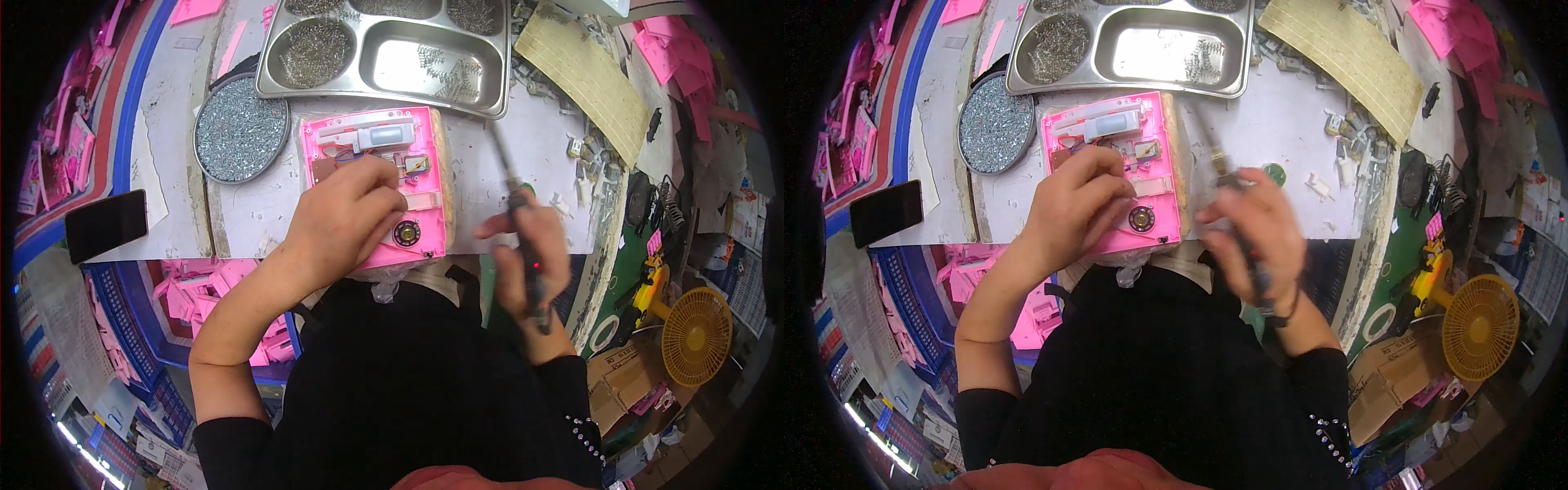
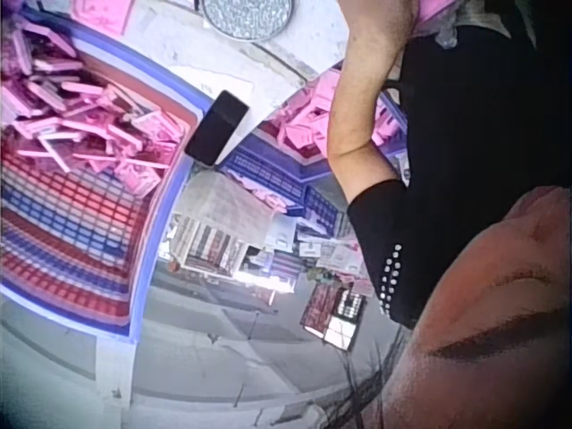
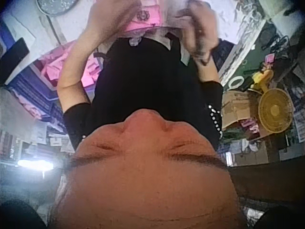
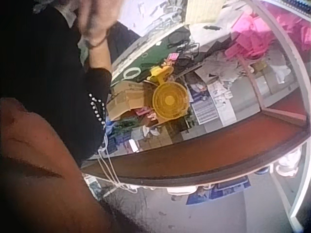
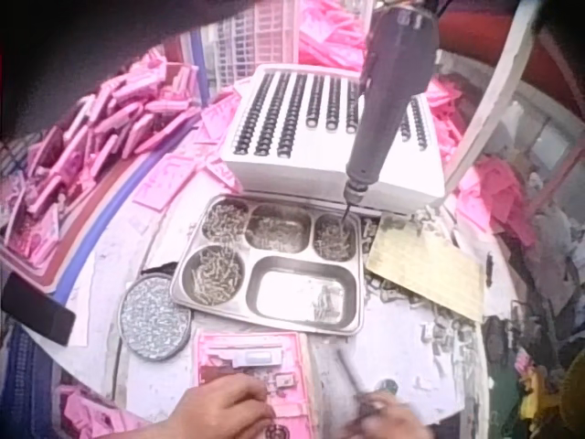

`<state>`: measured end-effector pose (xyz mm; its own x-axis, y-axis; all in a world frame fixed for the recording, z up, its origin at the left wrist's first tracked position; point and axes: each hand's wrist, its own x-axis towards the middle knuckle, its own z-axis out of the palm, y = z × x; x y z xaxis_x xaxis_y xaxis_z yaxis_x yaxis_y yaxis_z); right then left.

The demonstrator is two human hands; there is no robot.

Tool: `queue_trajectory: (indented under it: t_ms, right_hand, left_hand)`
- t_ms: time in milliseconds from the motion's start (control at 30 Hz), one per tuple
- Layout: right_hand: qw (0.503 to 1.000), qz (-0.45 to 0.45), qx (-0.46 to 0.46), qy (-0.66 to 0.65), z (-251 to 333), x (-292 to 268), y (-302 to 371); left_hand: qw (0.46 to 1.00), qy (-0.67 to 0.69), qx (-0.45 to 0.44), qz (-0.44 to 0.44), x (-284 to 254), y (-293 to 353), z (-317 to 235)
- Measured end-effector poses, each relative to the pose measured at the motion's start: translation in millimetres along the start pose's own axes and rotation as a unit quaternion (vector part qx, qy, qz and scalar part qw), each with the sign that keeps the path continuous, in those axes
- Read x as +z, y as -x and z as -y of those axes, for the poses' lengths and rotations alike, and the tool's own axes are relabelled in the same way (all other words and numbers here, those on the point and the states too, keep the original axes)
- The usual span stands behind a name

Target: Assemble a pink plastic toy casing with electronic components, involving soldering wires and securing with an electric screwdriver.

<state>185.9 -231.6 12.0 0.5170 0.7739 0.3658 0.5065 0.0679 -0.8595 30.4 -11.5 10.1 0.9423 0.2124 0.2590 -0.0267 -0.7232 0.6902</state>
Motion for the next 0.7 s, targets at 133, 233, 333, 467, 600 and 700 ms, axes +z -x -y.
queue_trajectory:
  t_ms: [133,233,333,467,600,700]
  right_hand:
    - [0.986,0.041,-0.101,0.128,11,47,-7]
    - [0.981,0.025,-0.102,0.164,7,65,-5]
    - [0.975,0.024,-0.115,0.186,2,74,-1]
    - [0.978,0.022,-0.117,0.172,0,77,1]
    - [0.980,0.016,-0.117,0.158,-2,78,5]
    - [0.987,0.033,-0.093,0.130,3,73,6]
  left_hand:
    - [0.998,0.019,-0.036,-0.048,4,7,2]
    - [0.997,0.021,-0.038,-0.058,4,9,1]
    - [0.996,0.029,-0.037,-0.076,6,9,2]
    - [0.995,0.031,-0.040,-0.086,7,12,4]
    - [0.995,0.028,-0.032,-0.086,8,11,5]
    - [0.996,0.032,-0.025,-0.084,7,10,5]
